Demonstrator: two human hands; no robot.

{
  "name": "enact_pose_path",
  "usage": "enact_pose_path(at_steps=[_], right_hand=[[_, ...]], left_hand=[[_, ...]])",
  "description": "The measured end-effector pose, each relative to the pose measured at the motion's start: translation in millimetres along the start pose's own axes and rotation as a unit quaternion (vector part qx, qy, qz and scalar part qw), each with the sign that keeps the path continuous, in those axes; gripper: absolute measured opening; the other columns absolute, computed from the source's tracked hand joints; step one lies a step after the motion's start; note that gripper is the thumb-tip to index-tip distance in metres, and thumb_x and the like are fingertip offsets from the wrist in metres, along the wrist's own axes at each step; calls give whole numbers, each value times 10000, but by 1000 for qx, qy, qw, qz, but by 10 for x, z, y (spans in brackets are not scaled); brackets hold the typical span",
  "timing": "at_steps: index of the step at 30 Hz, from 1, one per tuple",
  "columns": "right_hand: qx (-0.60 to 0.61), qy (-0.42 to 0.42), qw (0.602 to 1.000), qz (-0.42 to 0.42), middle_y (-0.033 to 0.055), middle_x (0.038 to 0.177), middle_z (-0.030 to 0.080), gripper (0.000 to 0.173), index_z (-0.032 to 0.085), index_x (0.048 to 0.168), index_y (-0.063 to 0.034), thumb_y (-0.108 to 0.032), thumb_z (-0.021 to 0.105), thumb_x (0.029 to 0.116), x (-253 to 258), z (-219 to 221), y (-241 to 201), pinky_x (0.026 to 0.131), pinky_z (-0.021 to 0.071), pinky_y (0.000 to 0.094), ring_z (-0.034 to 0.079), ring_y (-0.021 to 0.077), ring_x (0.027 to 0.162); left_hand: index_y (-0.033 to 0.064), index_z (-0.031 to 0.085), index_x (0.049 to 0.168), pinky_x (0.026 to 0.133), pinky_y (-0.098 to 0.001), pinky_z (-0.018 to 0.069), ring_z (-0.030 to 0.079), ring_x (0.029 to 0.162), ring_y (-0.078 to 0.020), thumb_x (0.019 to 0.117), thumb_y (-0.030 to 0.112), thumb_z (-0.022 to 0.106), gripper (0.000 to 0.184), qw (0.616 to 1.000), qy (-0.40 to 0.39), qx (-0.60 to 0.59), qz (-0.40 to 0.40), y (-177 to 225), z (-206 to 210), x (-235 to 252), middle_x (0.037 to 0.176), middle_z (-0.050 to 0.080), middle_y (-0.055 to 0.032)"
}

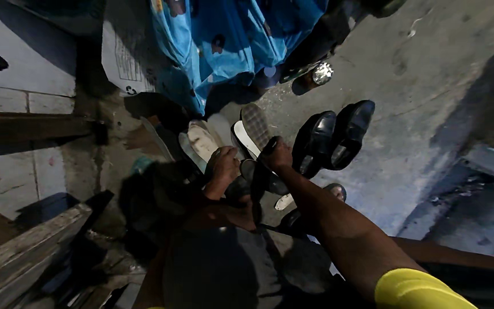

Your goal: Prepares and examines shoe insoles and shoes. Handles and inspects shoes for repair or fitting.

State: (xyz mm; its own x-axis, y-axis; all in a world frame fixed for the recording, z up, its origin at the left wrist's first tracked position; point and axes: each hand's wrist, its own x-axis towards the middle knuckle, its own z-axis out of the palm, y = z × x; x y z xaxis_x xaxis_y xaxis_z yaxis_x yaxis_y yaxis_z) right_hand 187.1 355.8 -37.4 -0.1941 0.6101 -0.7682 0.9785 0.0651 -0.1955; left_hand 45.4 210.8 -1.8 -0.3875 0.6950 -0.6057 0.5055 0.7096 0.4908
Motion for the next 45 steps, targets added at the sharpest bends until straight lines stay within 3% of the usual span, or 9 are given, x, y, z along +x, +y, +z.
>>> enact_pose_path(at_steps=[7,15,22,27,31,35,38,41,45], right_hand=[[37,-20,999,-28,266,1410,502,595,618,1325,-77,-294,825,811,-35,64,64,915,553,600,614,428,1172],[-58,-8,996,-67,245,1408,529,716,547,1427,-149,-308,823,786,18,6,54,884,534,659,572,476,1218],[51,-57,989,-129,264,1100,685,253,634,1236,-27,-138,543,1028,-206,-471,136,808,537,674,688,458,965],[127,-42,989,-69,241,1341,614,583,398,1542,-48,-169,598,1008,-7,-628,286,992,534,561,647,373,1176],[39,58,992,-106,300,1466,466,607,479,1501,-48,-164,678,939,-99,-606,216,1019,499,598,553,470,1262],[145,-28,975,-167,257,1439,510,699,468,1502,-28,-245,773,911,-230,-323,140,1059,494,552,560,391,1281],[302,-121,936,-137,175,1112,689,488,571,1376,-27,-169,733,938,-285,-156,53,869,596,450,700,244,953],[371,-180,906,-101,126,938,680,270,614,1245,-31,-164,630,1011,-514,-155,-90,677,588,387,661,187,739],[252,-214,930,-163,163,1046,703,282,652,1216,-3,-219,584,1050,-674,-82,-183,861,580,462,695,244,921]], left_hand=[[179,610,1422,1053,-499,497,598,1265,-269,1043,242,570,386,993,-44,-92,-52,69,5,33,1395,608,-111],[72,542,1463,1070,-436,506,639,1228,-226,1042,202,580,443,968,-64,-228,-82,44,18,71,1388,624,-143],[66,459,1507,938,-468,594,686,1128,-278,1024,256,632,547,886,-2,-426,-182,-12,137,254,1363,616,-178],[75,524,1444,920,-455,588,683,1106,-282,1009,283,665,503,832,-14,-495,-252,136,46,471,1332,627,-168],[-17,573,1284,874,-458,593,671,1031,-294,1040,190,598,322,824,-7,-511,-244,286,-11,553,1245,608,-212],[-5,531,1296,838,-442,610,688,983,-276,1070,158,520,279,811,-12,-548,-206,320,-151,499,1230,606,-204],[29,544,1257,782,-414,607,674,897,-239,1068,178,532,241,809,-15,-560,-178,248,-214,442,1140,616,-157],[102,479,1445,898,-474,586,660,1107,-259,1057,270,560,430,782,-49,-607,-135,136,-165,281,1291,631,-126],[47,444,1464,1043,-452,528,614,1233,-227,1028,216,622,501,763,19,-608,-219,93,-21,22,1368,607,-135]])
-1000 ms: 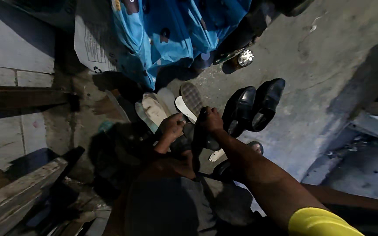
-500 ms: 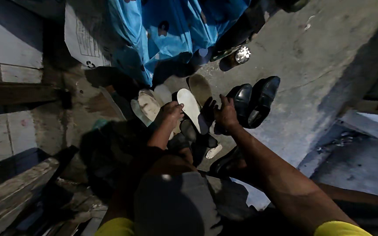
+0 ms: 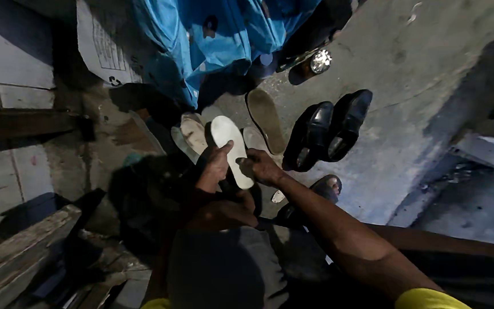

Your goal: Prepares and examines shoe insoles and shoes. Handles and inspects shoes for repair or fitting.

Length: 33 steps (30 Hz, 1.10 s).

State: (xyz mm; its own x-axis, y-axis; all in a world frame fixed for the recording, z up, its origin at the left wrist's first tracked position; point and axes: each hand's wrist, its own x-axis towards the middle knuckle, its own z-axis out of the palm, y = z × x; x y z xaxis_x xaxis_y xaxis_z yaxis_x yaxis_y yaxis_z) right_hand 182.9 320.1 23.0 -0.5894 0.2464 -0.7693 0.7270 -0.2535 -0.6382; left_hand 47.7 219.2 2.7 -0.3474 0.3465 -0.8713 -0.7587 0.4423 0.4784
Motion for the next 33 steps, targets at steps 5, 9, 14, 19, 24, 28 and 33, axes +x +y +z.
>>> enact_pose_path(at_steps=[5,9,14,19,24,28,33], right_hand=[[-235,126,960,91,264,1413,543,441,564,1419,-65,-144,622,989,151,-166,282,949,533,623,634,447,1165],[-303,158,931,125,256,1559,388,718,365,1573,-69,-139,686,935,301,-235,420,1014,506,614,490,476,1349],[-348,180,911,130,258,1530,419,720,431,1526,-70,-141,737,878,334,-156,415,910,521,671,474,514,1334],[-317,163,922,151,301,1486,434,562,551,1396,-29,-196,739,893,401,-206,344,978,499,650,489,511,1315],[-307,140,931,139,297,1404,524,492,596,1327,-12,-271,726,929,418,-249,213,979,499,649,561,488,1252],[-289,171,942,19,287,1372,544,422,624,1298,-3,-124,719,905,368,8,-33,1008,507,612,573,456,1239],[-227,-23,974,-8,240,1445,530,571,506,1492,-107,-256,677,967,551,529,-175,1034,488,622,576,409,1272]], left_hand=[[83,520,1432,1049,-494,508,586,1273,-259,983,398,675,571,983,101,145,54,-25,-463,-87,1396,598,-135],[143,393,1542,1087,-484,480,538,1341,-241,969,371,680,680,969,109,202,90,43,-680,-181,1489,534,-102],[107,512,1444,1030,-516,509,603,1251,-260,956,412,695,604,956,131,249,87,143,-740,-230,1377,617,-125],[122,469,1511,1097,-582,424,504,1364,-323,950,561,643,733,937,183,291,57,168,-899,-287,1477,538,-160],[89,567,1416,1048,-600,457,561,1288,-349,967,583,605,669,945,215,241,52,103,-1017,-276,1391,597,-188],[96,555,1429,1053,-602,458,543,1309,-349,920,662,614,763,949,240,200,29,-26,-1073,-297,1416,579,-179],[70,502,1469,1123,-458,453,524,1354,-229,1010,392,630,575,971,223,63,49,6,-988,-160,1462,554,-138]])
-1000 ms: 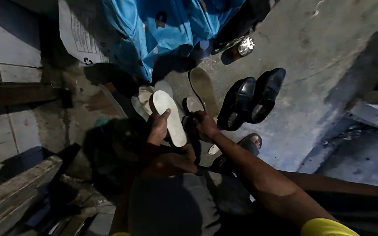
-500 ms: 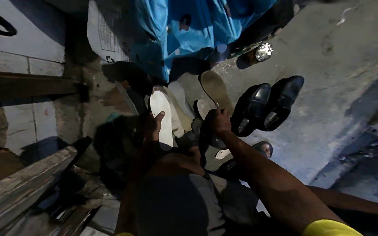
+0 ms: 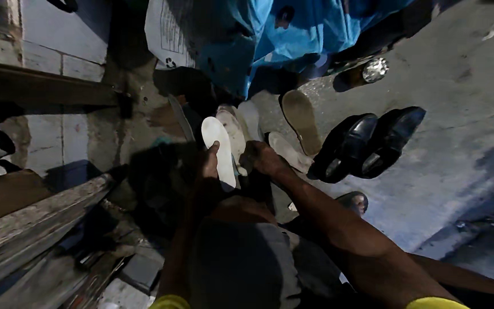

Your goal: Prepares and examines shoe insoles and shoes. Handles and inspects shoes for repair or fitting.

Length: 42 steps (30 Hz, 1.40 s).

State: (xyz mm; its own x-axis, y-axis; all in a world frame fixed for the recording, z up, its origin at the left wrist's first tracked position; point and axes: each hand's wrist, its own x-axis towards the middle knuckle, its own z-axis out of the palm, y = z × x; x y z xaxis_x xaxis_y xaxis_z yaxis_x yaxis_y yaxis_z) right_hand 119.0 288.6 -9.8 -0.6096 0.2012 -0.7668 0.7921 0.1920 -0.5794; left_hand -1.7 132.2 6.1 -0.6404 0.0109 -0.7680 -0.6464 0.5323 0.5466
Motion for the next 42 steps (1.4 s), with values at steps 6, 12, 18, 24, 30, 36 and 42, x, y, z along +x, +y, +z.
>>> enact_pose_path(at_steps=[6,12,18,24,30,36,42], right_hand=[[184,1,980,75,234,1246,642,689,422,1478,-39,-199,771,905,142,217,-148,972,532,564,652,364,1122],[300,30,951,65,177,1033,666,270,613,1191,2,-162,639,978,-29,93,-180,831,571,477,668,264,922],[226,91,969,-33,161,1054,703,276,635,1255,-6,-114,555,1014,-229,-324,-19,863,579,456,695,233,930],[164,188,968,-22,186,1068,685,304,612,1299,16,-103,549,1026,-414,-470,76,878,559,443,675,244,941],[29,243,970,-4,254,1305,601,384,572,1393,-11,-105,582,1020,-430,-593,228,946,543,571,645,399,1125],[-59,79,993,-63,215,1315,622,380,623,1370,-81,-190,628,1006,-229,-108,-107,988,530,577,636,387,1173],[28,-20,999,23,305,1445,478,860,323,1567,-22,-302,782,897,176,411,-248,1001,501,627,570,459,1249]], left_hand=[[53,487,1459,1108,-444,466,542,1328,-211,1060,270,562,460,989,-54,-131,-32,37,63,2,1453,554,-127],[104,489,1465,1067,-467,504,583,1284,-227,1059,338,554,473,985,-120,-117,-42,12,43,-57,1416,592,-104],[135,490,1469,1044,-459,519,601,1256,-215,1072,359,523,457,987,-124,-106,-4,170,15,-192,1397,606,-82],[109,470,1476,1064,-458,505,588,1276,-221,1082,349,502,462,983,-130,-125,-16,156,102,-192,1413,589,-103],[54,420,1529,1183,-444,363,423,1437,-231,1047,299,580,564,997,62,-54,-2,139,-142,-215,1558,449,-141],[113,424,1553,1160,-597,339,404,1448,-344,1018,558,530,704,992,64,109,-22,57,-340,-192,1562,450,-167],[52,529,1433,1058,-465,504,600,1257,-242,1067,296,549,440,998,-4,-61,-17,-47,-149,-71,1382,607,-161]])
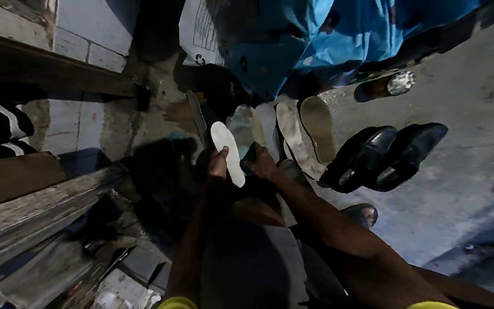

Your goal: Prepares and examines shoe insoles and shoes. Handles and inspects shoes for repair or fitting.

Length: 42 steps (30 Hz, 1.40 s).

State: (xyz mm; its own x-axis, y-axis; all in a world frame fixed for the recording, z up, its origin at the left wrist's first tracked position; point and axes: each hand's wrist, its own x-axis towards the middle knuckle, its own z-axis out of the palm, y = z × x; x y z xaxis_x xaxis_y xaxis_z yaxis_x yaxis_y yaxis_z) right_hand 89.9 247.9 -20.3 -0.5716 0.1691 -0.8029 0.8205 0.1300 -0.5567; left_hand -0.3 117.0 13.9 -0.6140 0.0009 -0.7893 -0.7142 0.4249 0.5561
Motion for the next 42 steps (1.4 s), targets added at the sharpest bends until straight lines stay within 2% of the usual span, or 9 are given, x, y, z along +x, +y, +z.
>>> enact_pose_path(at_steps=[3,9,18,24,27,31,34,38,42], right_hand=[[87,17,996,-2,273,1326,584,855,390,1509,-14,-306,842,845,34,-9,50,1011,503,590,608,399,1200],[115,60,992,0,205,1102,684,314,624,1263,-16,-129,651,972,-123,-233,93,920,543,540,676,318,1015],[79,125,988,42,242,1097,682,295,593,1300,-3,-118,561,1031,-461,-534,305,854,553,585,685,380,968],[297,118,943,94,75,974,643,371,541,1430,-164,-276,494,1079,-626,-778,594,654,533,366,594,148,744],[335,107,929,110,60,913,590,385,526,1435,-149,-320,430,1104,-682,-847,675,644,508,363,546,143,712],[520,-22,851,75,-31,658,535,316,575,1100,-139,-324,319,1109,-873,-925,781,478,473,217,502,57,510],[636,-188,748,-32,-24,629,572,420,616,1196,-103,-466,494,1025,-1018,-971,807,453,489,180,536,37,464],[658,-260,703,-73,-61,578,512,459,636,1173,-124,-539,588,981,-1218,-1017,783,442,486,165,526,19,442],[671,-265,685,-100,-51,611,536,485,631,1253,-155,-554,555,989,-1360,-971,817,460,498,181,543,41,472]], left_hand=[[102,529,1437,1005,-489,533,624,1210,-248,1059,405,538,484,999,-42,-11,-10,-70,-49,-18,1362,623,-132],[122,496,1469,1014,-504,533,621,1228,-251,1059,404,535,499,994,-105,-6,-14,-147,-61,36,1387,612,-115],[54,520,1400,941,-447,570,675,1096,-226,1076,297,522,404,983,-173,-59,-14,-159,202,-56,1247,672,-131],[164,525,1458,1076,-457,505,581,1300,-211,1029,420,592,504,996,-90,-19,0,-216,105,-167,1423,601,-63],[97,518,1440,1062,-456,501,587,1270,-223,1040,314,594,461,993,-96,-65,-11,-164,166,-51,1398,601,-104],[134,504,1470,1065,-459,506,584,1284,-211,1001,311,660,525,995,-78,-56,15,39,182,-184,1419,598,-75],[72,542,1419,1041,-412,529,618,1229,-186,994,217,668,466,995,-58,-58,62,339,182,-301,1354,633,-99],[28,570,1356,983,-386,564,667,1129,-175,1012,159,635,373,987,-97,-32,127,576,51,-459,1249,678,-114],[144,580,1403,996,-434,557,655,1170,-184,1010,406,631,475,982,-116,41,141,515,-156,-658,1313,667,-62]])
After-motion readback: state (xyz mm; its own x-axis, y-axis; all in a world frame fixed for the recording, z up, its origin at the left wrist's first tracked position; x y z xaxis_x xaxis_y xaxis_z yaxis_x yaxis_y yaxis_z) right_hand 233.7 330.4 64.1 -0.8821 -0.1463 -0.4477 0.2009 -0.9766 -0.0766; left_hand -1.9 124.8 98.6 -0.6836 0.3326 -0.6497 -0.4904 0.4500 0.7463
